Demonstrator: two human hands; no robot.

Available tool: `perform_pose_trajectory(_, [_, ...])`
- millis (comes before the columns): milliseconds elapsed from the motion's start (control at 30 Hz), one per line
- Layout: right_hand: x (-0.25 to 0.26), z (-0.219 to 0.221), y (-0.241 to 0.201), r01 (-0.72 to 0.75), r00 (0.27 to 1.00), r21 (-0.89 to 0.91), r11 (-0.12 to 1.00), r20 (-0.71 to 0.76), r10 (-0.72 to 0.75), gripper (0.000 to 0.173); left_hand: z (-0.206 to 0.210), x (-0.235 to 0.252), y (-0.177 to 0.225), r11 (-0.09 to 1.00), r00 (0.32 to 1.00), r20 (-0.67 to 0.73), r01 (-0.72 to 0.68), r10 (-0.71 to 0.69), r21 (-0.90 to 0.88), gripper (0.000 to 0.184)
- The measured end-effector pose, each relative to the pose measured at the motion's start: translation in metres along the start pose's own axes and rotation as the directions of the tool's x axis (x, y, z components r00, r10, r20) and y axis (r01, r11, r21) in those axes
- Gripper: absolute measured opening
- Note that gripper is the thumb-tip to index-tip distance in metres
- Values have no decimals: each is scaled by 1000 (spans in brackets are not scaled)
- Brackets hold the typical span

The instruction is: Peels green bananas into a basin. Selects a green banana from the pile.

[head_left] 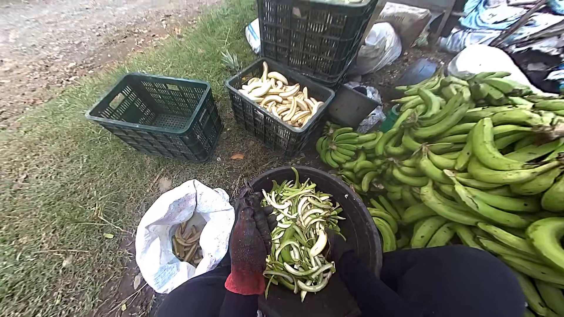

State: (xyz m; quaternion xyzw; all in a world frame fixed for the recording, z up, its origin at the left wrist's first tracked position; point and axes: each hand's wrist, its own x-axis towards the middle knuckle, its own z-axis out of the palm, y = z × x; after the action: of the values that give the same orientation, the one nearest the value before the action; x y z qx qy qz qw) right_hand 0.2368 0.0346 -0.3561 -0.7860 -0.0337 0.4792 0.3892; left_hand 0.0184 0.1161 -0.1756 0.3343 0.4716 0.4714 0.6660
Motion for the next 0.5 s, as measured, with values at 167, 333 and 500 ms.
perform_pose_trajectory(167, [-30,28,-220,69,876,813,578,229,-426,36,7,-3,-3,999,998,33,45,-45,-1,55])
perform_pose_trajectory(333, [-21,41,-242,-12,824,817,577,335,-457,45,7,-1,-7,998,994,91,56,-53,-36,54])
perform_pose_trajectory(500, [18,69,-65,-99,972,289,952,233,31,43,13,-8,-6,995,996,76,62,-56,-72,52])
